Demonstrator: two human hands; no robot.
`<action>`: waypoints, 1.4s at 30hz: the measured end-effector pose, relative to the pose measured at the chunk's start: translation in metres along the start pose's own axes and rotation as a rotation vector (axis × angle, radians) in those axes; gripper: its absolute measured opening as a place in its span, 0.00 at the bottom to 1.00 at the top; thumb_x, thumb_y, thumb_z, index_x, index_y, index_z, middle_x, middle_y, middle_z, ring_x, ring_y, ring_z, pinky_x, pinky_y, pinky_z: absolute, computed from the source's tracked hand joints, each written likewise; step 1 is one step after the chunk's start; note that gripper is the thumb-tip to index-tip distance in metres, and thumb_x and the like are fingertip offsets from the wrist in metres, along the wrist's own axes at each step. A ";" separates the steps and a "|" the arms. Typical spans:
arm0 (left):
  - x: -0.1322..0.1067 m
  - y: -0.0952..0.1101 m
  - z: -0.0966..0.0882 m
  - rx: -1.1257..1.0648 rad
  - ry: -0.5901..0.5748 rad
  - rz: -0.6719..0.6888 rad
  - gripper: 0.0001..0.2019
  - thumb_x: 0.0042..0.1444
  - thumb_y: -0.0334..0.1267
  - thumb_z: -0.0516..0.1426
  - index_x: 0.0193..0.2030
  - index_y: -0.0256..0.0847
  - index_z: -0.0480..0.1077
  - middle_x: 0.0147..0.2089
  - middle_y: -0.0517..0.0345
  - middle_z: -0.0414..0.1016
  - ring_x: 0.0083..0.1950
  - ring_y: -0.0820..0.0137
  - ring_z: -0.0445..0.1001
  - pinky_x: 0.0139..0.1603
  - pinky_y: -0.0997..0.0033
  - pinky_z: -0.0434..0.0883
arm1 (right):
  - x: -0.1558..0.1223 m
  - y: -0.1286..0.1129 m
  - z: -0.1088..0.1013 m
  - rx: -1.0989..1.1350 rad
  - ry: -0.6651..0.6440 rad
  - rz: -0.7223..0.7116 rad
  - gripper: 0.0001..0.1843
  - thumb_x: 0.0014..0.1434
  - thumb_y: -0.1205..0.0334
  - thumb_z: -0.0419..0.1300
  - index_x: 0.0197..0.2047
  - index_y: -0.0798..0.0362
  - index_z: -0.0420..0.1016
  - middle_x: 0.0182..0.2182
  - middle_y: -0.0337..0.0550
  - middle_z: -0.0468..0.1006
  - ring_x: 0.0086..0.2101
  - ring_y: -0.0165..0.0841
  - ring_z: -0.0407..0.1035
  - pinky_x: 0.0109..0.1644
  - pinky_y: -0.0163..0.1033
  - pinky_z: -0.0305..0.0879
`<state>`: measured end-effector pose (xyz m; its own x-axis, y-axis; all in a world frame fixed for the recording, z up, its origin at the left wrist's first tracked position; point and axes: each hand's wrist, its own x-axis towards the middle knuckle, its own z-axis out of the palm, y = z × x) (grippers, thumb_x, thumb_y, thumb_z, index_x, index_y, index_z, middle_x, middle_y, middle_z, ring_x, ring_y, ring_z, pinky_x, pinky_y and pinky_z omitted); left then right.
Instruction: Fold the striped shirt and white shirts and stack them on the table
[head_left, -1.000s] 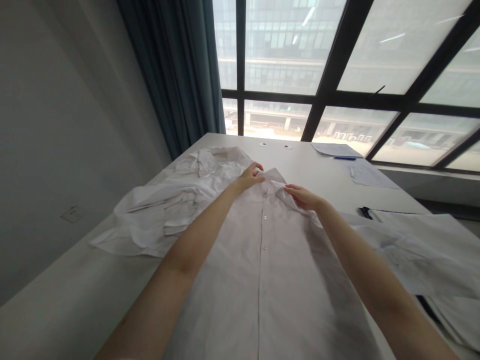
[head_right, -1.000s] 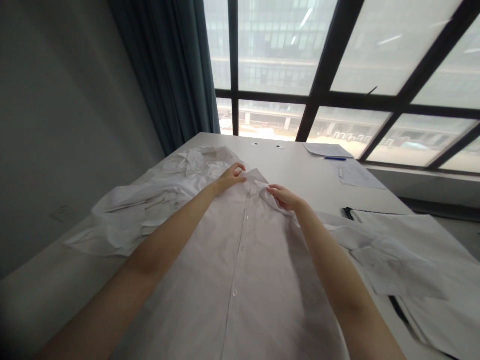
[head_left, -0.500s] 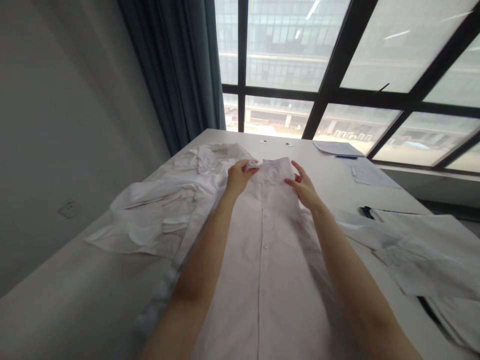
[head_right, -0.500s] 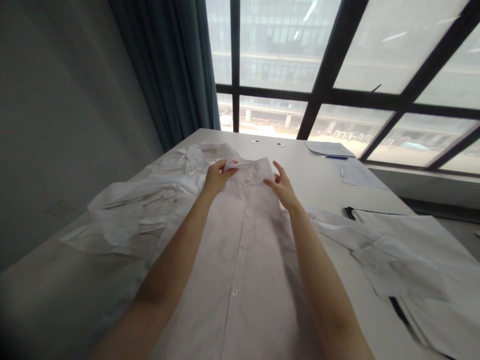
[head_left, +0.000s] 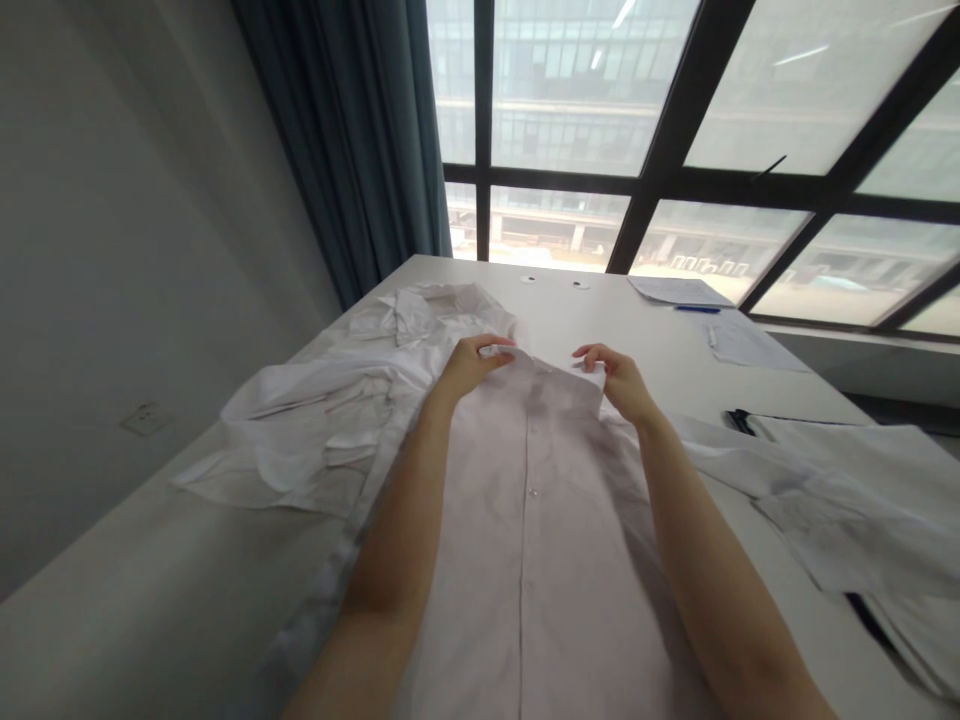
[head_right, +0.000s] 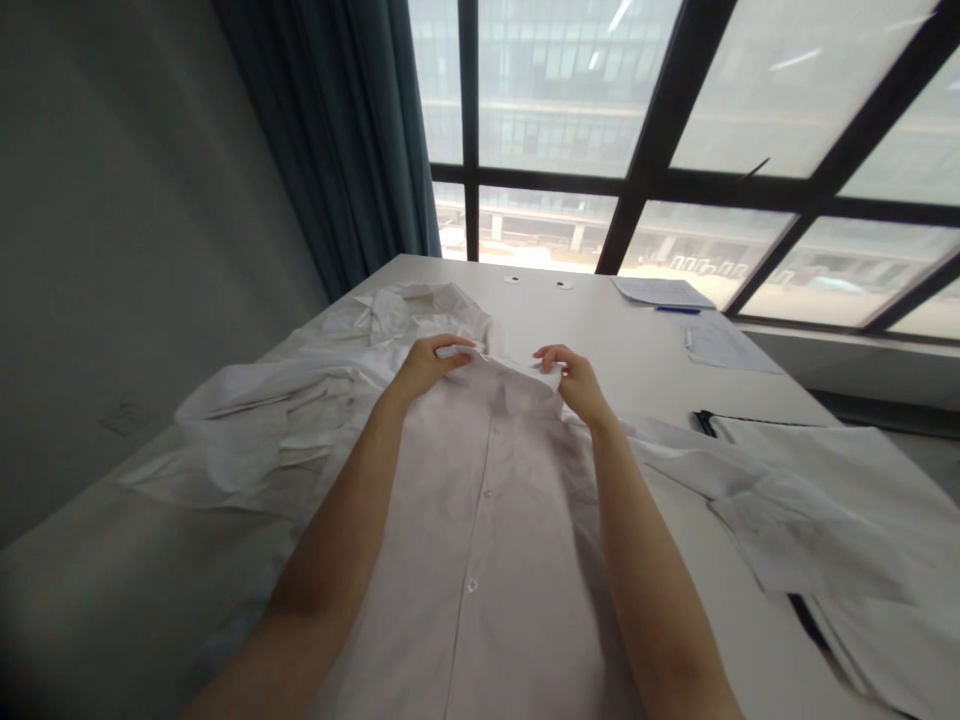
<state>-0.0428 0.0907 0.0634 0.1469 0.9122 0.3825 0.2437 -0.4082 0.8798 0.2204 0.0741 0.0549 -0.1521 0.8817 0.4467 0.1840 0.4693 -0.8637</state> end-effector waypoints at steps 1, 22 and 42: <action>0.000 0.001 0.000 0.036 -0.016 -0.018 0.12 0.47 0.41 0.65 0.38 0.38 0.78 0.38 0.56 0.78 0.41 0.65 0.73 0.43 0.70 0.67 | 0.000 -0.002 -0.002 -0.039 -0.031 0.021 0.07 0.45 0.63 0.63 0.25 0.51 0.66 0.41 0.44 0.78 0.41 0.37 0.69 0.44 0.42 0.62; -0.003 -0.014 0.008 0.089 -0.135 -0.209 0.26 0.38 0.36 0.70 0.46 0.39 0.70 0.33 0.60 0.73 0.33 0.70 0.70 0.34 0.73 0.67 | 0.003 0.009 -0.002 -0.132 0.221 0.193 0.25 0.54 0.39 0.57 0.20 0.50 0.61 0.15 0.32 0.56 0.19 0.26 0.50 0.21 0.34 0.44; 0.008 0.000 0.016 0.651 0.183 0.201 0.07 0.64 0.39 0.55 0.34 0.43 0.69 0.24 0.62 0.65 0.32 0.65 0.66 0.50 0.66 0.60 | 0.002 -0.007 0.006 -0.563 0.492 0.053 0.23 0.64 0.48 0.51 0.21 0.48 0.54 0.14 0.31 0.53 0.19 0.28 0.48 0.26 0.37 0.44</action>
<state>-0.0262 0.0968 0.0621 0.1000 0.7847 0.6117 0.7608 -0.4565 0.4613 0.2126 0.0718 0.0603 0.2982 0.7617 0.5752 0.6684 0.2635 -0.6956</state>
